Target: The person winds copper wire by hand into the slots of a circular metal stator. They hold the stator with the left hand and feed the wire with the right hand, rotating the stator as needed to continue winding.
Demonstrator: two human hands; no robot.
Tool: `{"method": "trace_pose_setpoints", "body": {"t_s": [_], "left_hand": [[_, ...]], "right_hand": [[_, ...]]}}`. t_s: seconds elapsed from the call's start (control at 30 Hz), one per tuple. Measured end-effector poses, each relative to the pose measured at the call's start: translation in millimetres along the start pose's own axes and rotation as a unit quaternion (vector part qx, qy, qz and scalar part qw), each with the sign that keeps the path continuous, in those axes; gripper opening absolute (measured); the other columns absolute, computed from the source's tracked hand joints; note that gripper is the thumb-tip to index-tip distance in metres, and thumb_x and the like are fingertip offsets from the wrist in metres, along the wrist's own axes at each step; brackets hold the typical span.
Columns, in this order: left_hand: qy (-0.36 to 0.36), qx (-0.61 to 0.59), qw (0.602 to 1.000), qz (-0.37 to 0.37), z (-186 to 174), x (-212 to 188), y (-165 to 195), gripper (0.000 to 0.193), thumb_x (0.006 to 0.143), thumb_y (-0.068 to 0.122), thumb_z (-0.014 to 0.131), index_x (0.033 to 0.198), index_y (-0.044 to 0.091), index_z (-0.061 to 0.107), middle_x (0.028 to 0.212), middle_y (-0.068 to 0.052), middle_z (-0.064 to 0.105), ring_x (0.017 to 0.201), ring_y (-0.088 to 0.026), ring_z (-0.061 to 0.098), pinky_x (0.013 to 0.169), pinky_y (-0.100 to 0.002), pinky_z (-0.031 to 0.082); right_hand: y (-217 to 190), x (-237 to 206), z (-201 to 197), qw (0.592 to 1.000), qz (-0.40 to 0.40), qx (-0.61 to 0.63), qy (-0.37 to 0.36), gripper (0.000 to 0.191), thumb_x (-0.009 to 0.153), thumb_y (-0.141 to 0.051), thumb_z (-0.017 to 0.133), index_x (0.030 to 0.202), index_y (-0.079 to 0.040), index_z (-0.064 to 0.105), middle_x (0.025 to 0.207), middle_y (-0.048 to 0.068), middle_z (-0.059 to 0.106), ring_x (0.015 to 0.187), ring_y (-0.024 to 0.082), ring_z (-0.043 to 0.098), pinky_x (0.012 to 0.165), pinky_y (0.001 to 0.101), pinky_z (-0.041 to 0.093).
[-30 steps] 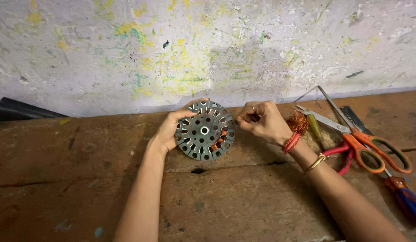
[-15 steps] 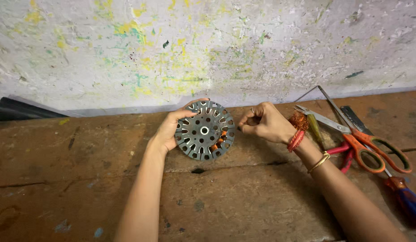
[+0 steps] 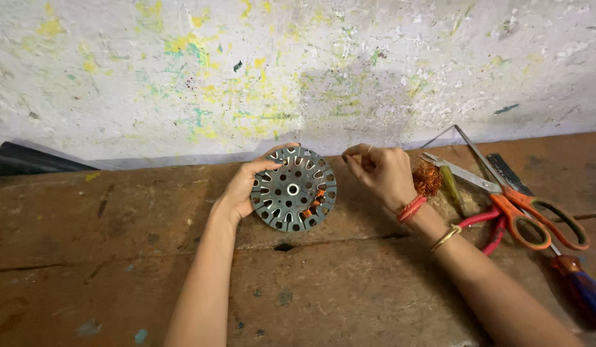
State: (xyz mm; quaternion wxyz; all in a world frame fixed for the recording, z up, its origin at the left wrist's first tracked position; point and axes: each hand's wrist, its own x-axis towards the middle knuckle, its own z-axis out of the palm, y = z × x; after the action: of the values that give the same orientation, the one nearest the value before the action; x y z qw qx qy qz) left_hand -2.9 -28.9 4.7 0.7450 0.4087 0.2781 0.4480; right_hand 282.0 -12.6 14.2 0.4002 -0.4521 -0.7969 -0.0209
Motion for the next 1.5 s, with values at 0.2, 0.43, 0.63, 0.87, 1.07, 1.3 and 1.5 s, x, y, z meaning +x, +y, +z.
{"method": "trace_pose_setpoints", "body": {"t_s": [0.2, 0.43, 0.63, 0.87, 1.07, 1.3, 1.5], "left_hand": [[0.016, 0.016, 1.000, 0.000, 4.7, -4.2, 2.4, 0.053, 0.084, 0.015, 0.059, 0.137, 0.015, 0.065, 0.120, -0.010, 0.072, 0.097, -0.021, 0.070, 0.085, -0.038, 0.060], [0.006, 0.001, 1.000, -0.001, 2.3, -1.7, -0.2, 0.052, 0.083, 0.016, 0.061, 0.135, 0.015, 0.066, 0.119, -0.009, 0.072, 0.098, -0.020, 0.071, 0.085, -0.037, 0.061], [0.028, 0.015, 0.999, -0.005, -0.6, 0.9, -3.3, 0.054, 0.083, 0.017, 0.062, 0.136, 0.015, 0.067, 0.116, -0.011, 0.074, 0.093, -0.020, 0.071, 0.082, -0.038, 0.061], [0.015, 0.015, 1.000, 0.000, -0.7, 3.5, -3.2, 0.055, 0.083, 0.017, 0.058, 0.138, 0.015, 0.064, 0.120, -0.009, 0.072, 0.097, -0.019, 0.071, 0.084, -0.037, 0.061], [-0.012, 0.007, 1.000, 0.008, -0.5, 2.5, -2.7, 0.052, 0.086, 0.016, 0.058, 0.138, 0.013, 0.063, 0.123, -0.010, 0.071, 0.101, -0.020, 0.069, 0.087, -0.037, 0.059], [0.034, 0.026, 0.999, -0.004, 3.4, -0.8, -1.3, 0.052, 0.083, 0.016, 0.060, 0.135, 0.015, 0.064, 0.120, -0.009, 0.072, 0.098, -0.021, 0.070, 0.084, -0.038, 0.059], [-0.008, -0.002, 1.000, 0.006, 2.6, -0.3, -1.5, 0.051, 0.084, 0.015, 0.061, 0.135, 0.013, 0.065, 0.121, -0.009, 0.071, 0.100, -0.020, 0.069, 0.088, -0.037, 0.059]], "right_hand": [[-8.4, -5.6, -0.6, 0.987, -0.123, -0.044, 0.093, 0.006, 0.094, -0.016, 0.076, 0.099, -0.014, 0.074, 0.060, 0.004, 0.064, 0.047, 0.015, 0.058, 0.045, 0.0325, 0.044], [-22.9, -5.1, -10.3, 0.971, -0.193, -0.040, 0.135, 0.012, 0.093, -0.010, 0.078, 0.103, -0.011, 0.070, 0.059, 0.003, 0.060, 0.049, 0.016, 0.056, 0.048, 0.0330, 0.041], [-27.8, -7.2, -15.9, 0.973, -0.177, -0.008, 0.147, 0.009, 0.091, -0.005, 0.078, 0.099, -0.008, 0.073, 0.056, 0.002, 0.055, 0.047, 0.015, 0.052, 0.047, 0.0314, 0.039], [3.7, -3.5, -9.9, 0.994, -0.041, 0.048, 0.086, 0.009, 0.085, -0.015, 0.074, 0.085, -0.008, 0.080, 0.048, 0.000, 0.058, 0.041, 0.008, 0.050, 0.042, 0.0264, 0.041], [35.3, 3.6, -4.3, 0.973, 0.044, -0.008, -0.226, 0.023, 0.072, -0.029, 0.080, 0.076, -0.007, 0.080, 0.058, 0.011, 0.069, 0.051, 0.023, 0.064, 0.056, 0.0376, 0.053], [22.6, 4.1, -6.1, 0.961, 0.066, -0.057, -0.261, 0.028, 0.076, -0.032, 0.082, 0.080, -0.005, 0.078, 0.065, 0.015, 0.072, 0.064, 0.030, 0.066, 0.067, 0.0409, 0.054], [-9.1, 2.9, -15.4, 0.979, 0.015, 0.067, -0.191, 0.040, 0.075, -0.011, 0.066, 0.114, -0.012, 0.076, 0.101, 0.010, 0.078, 0.071, 0.024, 0.073, 0.073, 0.0357, 0.059]]}}
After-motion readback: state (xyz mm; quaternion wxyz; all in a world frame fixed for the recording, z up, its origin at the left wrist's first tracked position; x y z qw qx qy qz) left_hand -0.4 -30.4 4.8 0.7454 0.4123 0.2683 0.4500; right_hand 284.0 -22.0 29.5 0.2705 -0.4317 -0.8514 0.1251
